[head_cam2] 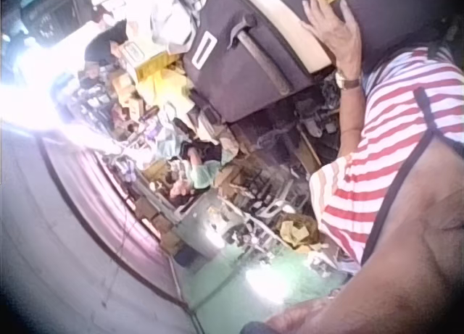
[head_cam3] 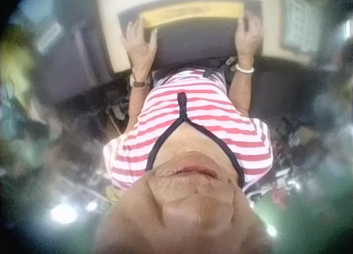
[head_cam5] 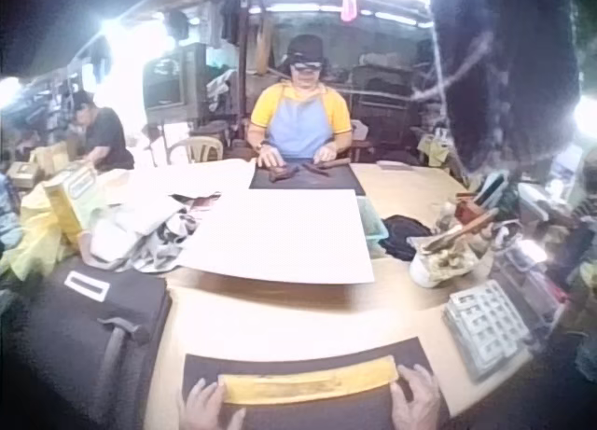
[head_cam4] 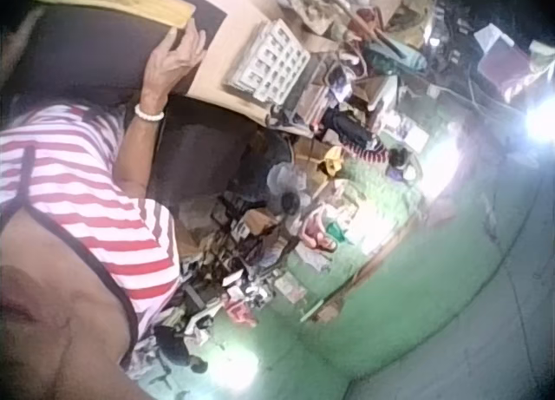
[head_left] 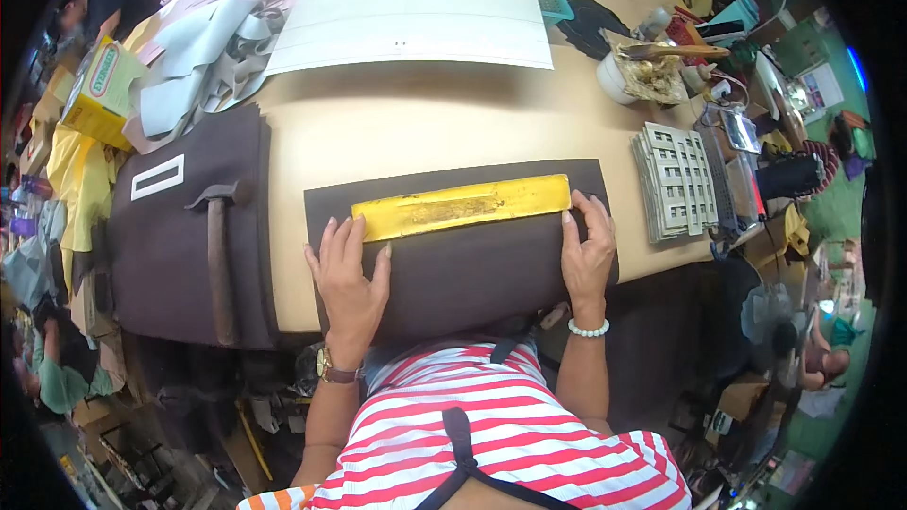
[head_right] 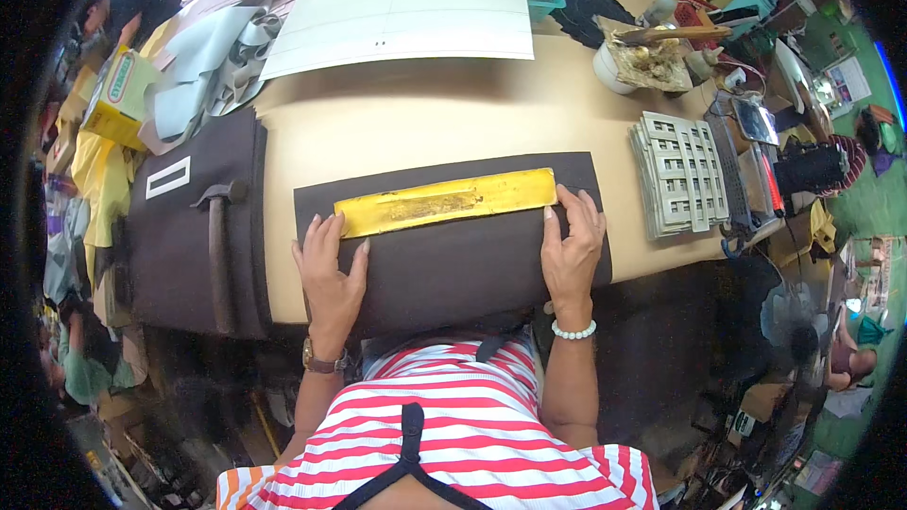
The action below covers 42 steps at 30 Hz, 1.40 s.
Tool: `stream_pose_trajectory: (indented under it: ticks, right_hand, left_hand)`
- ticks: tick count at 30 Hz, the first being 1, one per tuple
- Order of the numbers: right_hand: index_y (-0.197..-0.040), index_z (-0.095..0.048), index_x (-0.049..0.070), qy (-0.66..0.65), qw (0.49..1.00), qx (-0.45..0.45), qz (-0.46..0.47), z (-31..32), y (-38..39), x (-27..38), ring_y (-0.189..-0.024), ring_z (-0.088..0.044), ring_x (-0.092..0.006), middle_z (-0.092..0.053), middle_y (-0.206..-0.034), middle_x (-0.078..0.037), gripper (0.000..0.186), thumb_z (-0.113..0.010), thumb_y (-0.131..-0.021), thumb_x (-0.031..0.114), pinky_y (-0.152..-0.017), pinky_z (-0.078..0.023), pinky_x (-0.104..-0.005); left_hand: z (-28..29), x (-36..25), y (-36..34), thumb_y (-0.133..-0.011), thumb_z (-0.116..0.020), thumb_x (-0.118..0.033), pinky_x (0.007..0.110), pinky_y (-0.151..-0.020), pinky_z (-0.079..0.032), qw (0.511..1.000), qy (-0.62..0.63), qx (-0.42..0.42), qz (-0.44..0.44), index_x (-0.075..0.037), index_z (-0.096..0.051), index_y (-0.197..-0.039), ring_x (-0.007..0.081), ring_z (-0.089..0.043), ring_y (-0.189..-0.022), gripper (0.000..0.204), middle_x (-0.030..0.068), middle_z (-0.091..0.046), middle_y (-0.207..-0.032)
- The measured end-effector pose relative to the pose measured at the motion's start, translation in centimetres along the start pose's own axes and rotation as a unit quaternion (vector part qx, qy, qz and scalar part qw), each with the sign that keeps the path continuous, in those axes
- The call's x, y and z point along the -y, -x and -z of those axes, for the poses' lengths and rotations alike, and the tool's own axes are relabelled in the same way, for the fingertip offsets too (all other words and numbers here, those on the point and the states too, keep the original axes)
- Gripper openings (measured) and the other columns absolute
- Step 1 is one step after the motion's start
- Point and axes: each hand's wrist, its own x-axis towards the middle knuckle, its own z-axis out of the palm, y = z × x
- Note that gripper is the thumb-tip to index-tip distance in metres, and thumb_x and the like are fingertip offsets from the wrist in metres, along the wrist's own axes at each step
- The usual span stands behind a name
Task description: The person applies a rectangular template to a piece of dark leather and adjusts the material on the workbench, repeatedly positioning the template and folding the leather.
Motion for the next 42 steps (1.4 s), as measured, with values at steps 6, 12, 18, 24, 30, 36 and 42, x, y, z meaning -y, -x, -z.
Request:
stream_pose_trajectory:
  ticks: [6, 12, 18, 24, 30, 36, 42]
  right_hand:
    - [-0.111, -0.063, 0.003, 0.024, 0.999, 0.012, 0.04, -0.2, -0.5, -0.6, -0.122, -0.045, -0.0355, -0.059, -0.12, -0.012, 0.029, -0.062, -0.083, 0.012, -0.106, -0.027, -0.0483]
    - [-0.114, -0.064, 0.007, 0.068, 0.996, 0.025, 0.045, -0.4, -0.2, -0.7, -0.126, -0.04, -0.034, -0.056, -0.127, -0.008, 0.033, -0.063, -0.083, 0.017, -0.107, -0.023, -0.0546]
    - [-0.116, -0.063, 0.008, 0.083, 0.995, 0.035, 0.053, -0.6, -0.3, -0.7, -0.127, -0.039, -0.0344, -0.054, -0.13, -0.008, 0.034, -0.063, -0.084, 0.019, -0.107, -0.022, -0.0557]
    - [-0.133, -0.046, 0.004, 0.12, 0.991, 0.05, 0.023, -0.4, -0.1, -0.9, -0.133, -0.034, -0.037, -0.045, -0.138, -0.017, 0.047, -0.053, -0.092, 0.025, -0.108, -0.02, -0.0566]
    - [-0.143, -0.03, 0.005, 0.219, 0.972, 0.085, 0.014, 0.0, 0.8, -0.9, -0.136, -0.026, -0.0395, -0.032, -0.147, -0.018, 0.057, -0.045, -0.096, 0.033, -0.108, -0.018, -0.0589]
    - [-0.141, -0.035, 0.004, 0.234, 0.968, 0.087, 0.013, 0.0, 0.7, -0.9, -0.136, -0.027, -0.0401, -0.034, -0.146, -0.019, 0.055, -0.045, -0.096, 0.033, -0.108, -0.018, -0.0587]
    - [-0.135, -0.044, 0.004, 0.168, 0.984, 0.04, 0.036, 0.4, 0.0, -0.4, -0.132, -0.033, -0.0405, -0.04, -0.141, -0.019, 0.048, -0.053, -0.092, 0.025, -0.108, -0.02, -0.0567]
  left_hand:
    - [-1.1, 0.1, -1.3, -0.085, -0.061, -0.013, 0.06, -0.107, -0.017, 0.999, 0.03, -0.011, -0.005, -0.004, -0.053, -0.125, 0.0347, -0.037, -0.131, 0.042, 0.0163, -0.049, -0.132]
    - [-1.6, 0.0, -1.3, -0.086, -0.06, -0.013, 0.062, -0.106, -0.016, 1.0, -0.006, -0.017, -0.013, -0.003, -0.054, -0.124, 0.0361, -0.035, -0.131, 0.04, 0.0162, -0.048, -0.133]
    - [-1.2, 0.0, -1.1, -0.086, -0.06, -0.013, 0.061, -0.108, -0.015, 1.0, -0.017, -0.007, -0.003, -0.005, -0.053, -0.127, 0.0352, -0.033, -0.133, 0.042, 0.0149, -0.047, -0.135]
    - [-0.3, 0.0, -1.2, -0.086, -0.063, -0.027, 0.061, -0.107, -0.015, 0.999, -0.05, 0.008, 0.02, -0.001, -0.039, -0.137, 0.0383, -0.028, -0.135, 0.063, 0.0201, -0.038, -0.141]
    - [-0.2, 1.4, -1.0, -0.086, -0.061, -0.042, 0.059, -0.109, -0.013, 0.995, -0.08, 0.067, -0.004, 0.0, -0.02, -0.146, 0.0395, -0.019, -0.139, 0.084, 0.0224, -0.024, -0.149]
    - [-0.4, 1.5, -1.3, -0.087, -0.059, -0.044, 0.058, -0.109, -0.013, 0.992, -0.096, 0.077, -0.003, 0.0, -0.02, -0.145, 0.0382, -0.017, -0.14, 0.084, 0.0222, -0.023, -0.149]
    - [0.2, 0.9, -1.0, -0.084, -0.063, -0.041, 0.063, -0.107, -0.014, 0.996, -0.079, 0.051, -0.001, -0.001, -0.028, -0.143, 0.0389, -0.02, -0.138, 0.08, 0.0217, -0.03, -0.146]
